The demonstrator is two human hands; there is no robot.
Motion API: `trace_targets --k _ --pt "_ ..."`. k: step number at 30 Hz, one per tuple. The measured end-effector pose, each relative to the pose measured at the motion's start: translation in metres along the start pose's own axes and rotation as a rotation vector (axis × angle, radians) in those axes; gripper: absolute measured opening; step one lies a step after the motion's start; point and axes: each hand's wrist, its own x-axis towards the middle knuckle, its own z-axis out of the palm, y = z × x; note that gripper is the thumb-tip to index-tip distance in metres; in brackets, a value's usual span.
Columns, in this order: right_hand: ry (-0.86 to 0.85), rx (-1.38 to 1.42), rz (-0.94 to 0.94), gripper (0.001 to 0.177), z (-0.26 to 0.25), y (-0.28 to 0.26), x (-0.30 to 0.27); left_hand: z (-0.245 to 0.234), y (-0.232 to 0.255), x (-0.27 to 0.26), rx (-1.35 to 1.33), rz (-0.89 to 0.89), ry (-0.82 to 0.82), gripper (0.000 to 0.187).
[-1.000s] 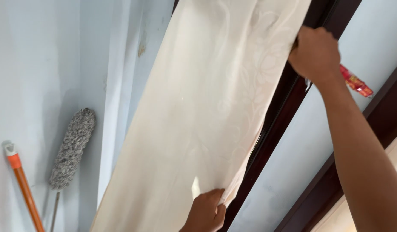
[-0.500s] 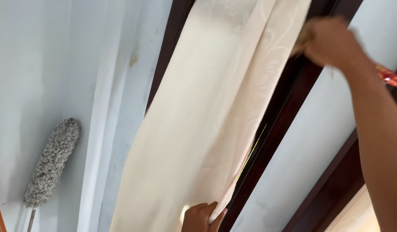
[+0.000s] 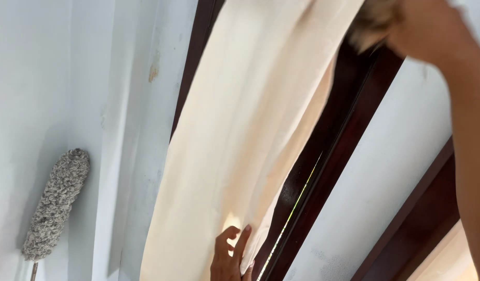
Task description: The person uses a long metal rod to adjust and gather a beige curtain, then secures it with a fabric tie-back. They then use a feather duster to clean the curtain fabric and the adjacent window frame.
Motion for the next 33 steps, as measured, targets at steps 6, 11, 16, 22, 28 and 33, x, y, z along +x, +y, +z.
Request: trace_targets --k 6,11,16,22,28,33 --pt "-0.307 0.099 -0.057 0.030 0.064 0.040 -0.055 -0.014 0.035 0.003 0.072 0.267 0.222 0.060" --pt "-0.562 0.175 -0.091 0.029 0.007 -0.170 -0.133 -0.017 0.063 0.007 -0.035 0.395 0.049 0.056" --pt "-0.448 0.029 0.292 0.029 -0.039 -0.151 -0.128 0.010 0.065 0.001 -0.041 0.449 -0.079 0.051" --pt "-0.569 -0.212 0.228 0.025 0.004 -0.147 -0.177 0.013 0.078 -0.007 -0.077 0.447 -0.248 0.060" --pt "-0.883 -0.036 0.084 0.027 0.019 -0.162 -0.228 0.005 0.087 -0.010 -0.113 0.439 -0.172 0.065" --pt "-0.552 -0.080 0.290 0.022 -0.008 -0.155 -0.224 -0.004 0.092 -0.012 -0.145 0.398 -0.146 0.064"
